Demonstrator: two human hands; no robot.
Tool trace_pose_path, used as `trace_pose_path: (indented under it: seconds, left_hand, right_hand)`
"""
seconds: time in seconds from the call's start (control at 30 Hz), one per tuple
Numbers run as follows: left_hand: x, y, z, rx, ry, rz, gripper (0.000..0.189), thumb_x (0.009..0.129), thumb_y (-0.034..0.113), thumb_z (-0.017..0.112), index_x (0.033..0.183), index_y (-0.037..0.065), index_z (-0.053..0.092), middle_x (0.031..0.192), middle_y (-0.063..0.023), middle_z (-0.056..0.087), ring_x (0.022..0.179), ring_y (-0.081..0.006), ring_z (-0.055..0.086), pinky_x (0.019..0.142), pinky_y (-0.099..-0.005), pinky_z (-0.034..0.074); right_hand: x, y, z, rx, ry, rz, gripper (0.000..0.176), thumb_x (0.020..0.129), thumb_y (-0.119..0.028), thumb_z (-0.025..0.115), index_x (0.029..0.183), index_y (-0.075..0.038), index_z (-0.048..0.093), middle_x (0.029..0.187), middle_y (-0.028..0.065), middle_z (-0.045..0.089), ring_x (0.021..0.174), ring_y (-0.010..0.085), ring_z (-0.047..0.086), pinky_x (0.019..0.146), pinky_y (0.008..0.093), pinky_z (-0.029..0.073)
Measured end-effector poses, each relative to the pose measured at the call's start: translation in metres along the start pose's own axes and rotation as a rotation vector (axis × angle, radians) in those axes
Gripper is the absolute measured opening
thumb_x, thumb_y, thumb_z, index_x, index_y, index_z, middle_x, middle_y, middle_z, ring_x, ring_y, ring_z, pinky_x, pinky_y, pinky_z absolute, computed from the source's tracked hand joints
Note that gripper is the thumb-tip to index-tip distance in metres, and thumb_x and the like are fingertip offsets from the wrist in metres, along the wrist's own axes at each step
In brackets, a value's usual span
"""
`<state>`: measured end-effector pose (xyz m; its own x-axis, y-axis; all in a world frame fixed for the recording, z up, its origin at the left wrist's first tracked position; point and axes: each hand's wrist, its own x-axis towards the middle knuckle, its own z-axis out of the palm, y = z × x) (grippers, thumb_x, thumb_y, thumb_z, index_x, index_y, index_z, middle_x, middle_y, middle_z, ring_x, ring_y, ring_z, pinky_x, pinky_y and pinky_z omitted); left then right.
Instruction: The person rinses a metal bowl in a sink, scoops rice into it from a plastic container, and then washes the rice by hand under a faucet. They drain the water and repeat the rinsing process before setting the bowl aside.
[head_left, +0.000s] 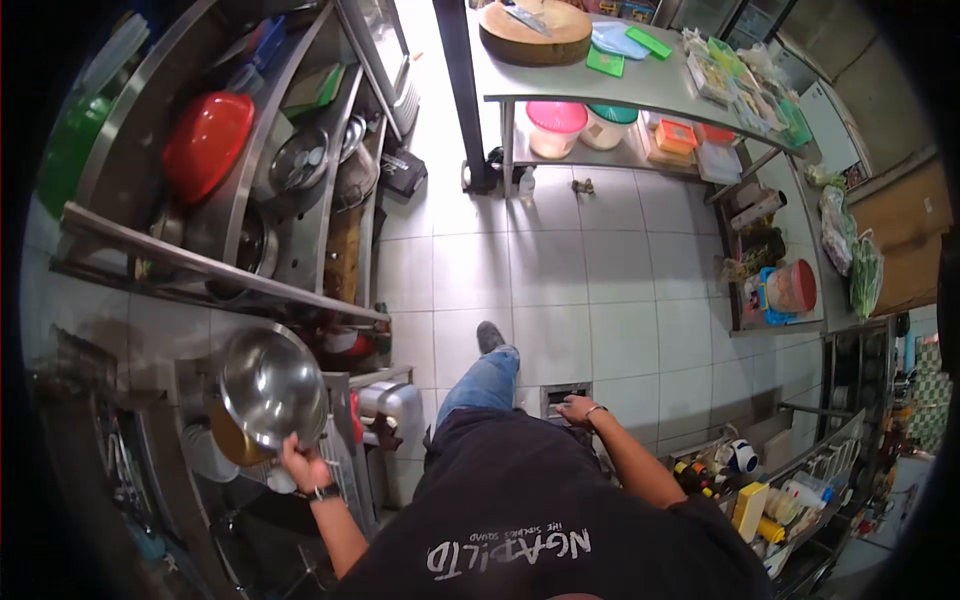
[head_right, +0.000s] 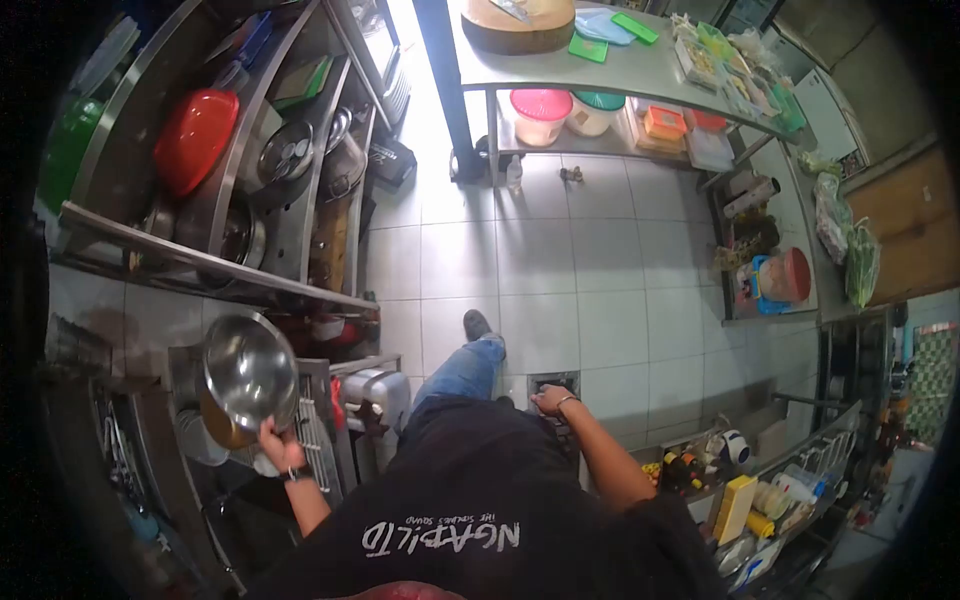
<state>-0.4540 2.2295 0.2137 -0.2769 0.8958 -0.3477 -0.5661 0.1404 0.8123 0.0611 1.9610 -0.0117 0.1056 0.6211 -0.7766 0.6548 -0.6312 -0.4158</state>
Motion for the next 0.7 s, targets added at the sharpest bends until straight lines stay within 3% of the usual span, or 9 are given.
trace_pose_path:
  seconds: [0.07, 0.13, 0.2, 0.23, 0.3, 0.37, 0.43, 0.47, 0.7]
  left_hand:
    - [0.008, -0.037, 0.124, 0.036, 0.089, -0.164, 0.005, 0.074, -0.001, 0.056, 0.075, 0.003, 0.056, 0.079, -0.0049, 0.058, 0.076, -0.0198, 0.059, 0.072, -0.0317, 0.052]
    - [0.057, -0.099, 0.154, 0.009, -0.046, -0.215, 0.01, 0.073, -0.002, 0.058, 0.081, 0.002, 0.055, 0.084, -0.0068, 0.058, 0.077, -0.0215, 0.059, 0.072, -0.0368, 0.053]
    - [0.076, -0.15, 0.216, 0.063, 0.006, -0.284, 0.012, 0.07, -0.005, 0.058, 0.075, 0.005, 0.054, 0.083, -0.0059, 0.057, 0.076, -0.022, 0.059, 0.068, -0.0411, 0.054]
    - [0.077, -0.169, 0.246, 0.0, -0.069, -0.372, 0.013, 0.07, -0.005, 0.058, 0.076, 0.005, 0.054, 0.082, -0.0053, 0.057, 0.077, -0.0224, 0.06, 0.071, -0.0426, 0.055]
    - [0.084, -0.211, 0.284, -0.037, -0.09, -0.454, 0.013, 0.07, -0.005, 0.056, 0.078, 0.005, 0.055, 0.082, -0.0063, 0.058, 0.077, -0.0234, 0.061, 0.073, -0.0436, 0.055]
    - [0.071, -0.232, 0.317, -0.069, -0.09, -0.546, 0.019, 0.07, -0.004, 0.054, 0.089, 0.0, 0.055, 0.09, -0.0083, 0.059, 0.084, -0.0236, 0.06, 0.081, -0.0392, 0.052]
    - [0.062, -0.261, 0.326, -0.087, -0.021, -0.571, 0.022, 0.071, -0.004, 0.053, 0.093, 0.0, 0.053, 0.094, -0.0097, 0.059, 0.087, -0.0249, 0.06, 0.084, -0.043, 0.051]
    - [0.047, -0.262, 0.343, -0.08, 0.02, -0.53, 0.022, 0.072, -0.003, 0.054, 0.092, 0.005, 0.05, 0.086, -0.0072, 0.058, 0.074, -0.0258, 0.061, 0.063, -0.0433, 0.055]
    - [-0.033, -0.33, 0.339, -0.049, 0.507, -0.284, 0.022, 0.076, -0.005, 0.055, 0.091, 0.009, 0.048, 0.075, -0.0012, 0.056, 0.064, -0.0123, 0.058, 0.051, -0.0269, 0.051]
  right_hand:
    - [-0.01, 0.0, -0.052, 0.035, -0.086, 0.101, 0.062, 0.087, -0.054, 0.044, 0.122, -0.002, 0.052, 0.121, 0.0194, 0.055, 0.111, 0.0355, 0.053, 0.093, 0.0421, 0.043]
    - [-0.048, -0.013, -0.104, 0.073, -0.192, 0.212, 0.059, 0.088, -0.05, 0.047, 0.124, -0.004, 0.051, 0.121, 0.0188, 0.055, 0.11, 0.035, 0.053, 0.09, 0.0434, 0.045]
    - [-0.082, -0.037, -0.162, 0.878, -0.202, 0.405, 0.054, 0.088, -0.047, 0.05, 0.125, -0.007, 0.05, 0.124, 0.0134, 0.052, 0.103, 0.0322, 0.055, 0.08, 0.0454, 0.05]
    - [-0.078, -0.024, -0.178, 0.855, -0.203, 0.414, 0.054, 0.088, -0.047, 0.05, 0.125, -0.007, 0.05, 0.124, 0.0134, 0.052, 0.103, 0.0322, 0.055, 0.08, 0.0454, 0.05]
    - [-0.068, 0.015, -0.201, 1.23, 0.132, 0.469, 0.041, 0.089, -0.042, 0.053, 0.113, -0.009, 0.053, 0.109, 0.0066, 0.051, 0.09, 0.0249, 0.054, 0.069, 0.0433, 0.054]
    - [-0.045, 0.04, -0.236, 1.217, 0.225, 0.49, 0.046, 0.087, -0.039, 0.057, 0.12, -0.008, 0.046, 0.116, 0.0087, 0.047, 0.091, 0.0286, 0.054, 0.07, 0.0466, 0.054]
    - [-0.015, 0.05, -0.289, 1.252, 0.483, 0.525, 0.052, 0.088, -0.038, 0.057, 0.127, -0.009, 0.038, 0.125, 0.0128, 0.043, 0.097, 0.0308, 0.054, 0.073, 0.0468, 0.054]
    - [0.004, 0.049, -0.319, 1.288, 0.479, 0.485, 0.054, 0.088, -0.036, 0.057, 0.129, -0.008, 0.036, 0.128, 0.0139, 0.041, 0.1, 0.0332, 0.053, 0.074, 0.0459, 0.054]
    - [0.256, 0.011, -0.509, 1.441, 0.305, 0.264, 0.061, 0.09, -0.031, 0.056, 0.136, -0.006, 0.025, 0.13, 0.0214, 0.039, 0.098, 0.0387, 0.056, 0.078, 0.0448, 0.054]
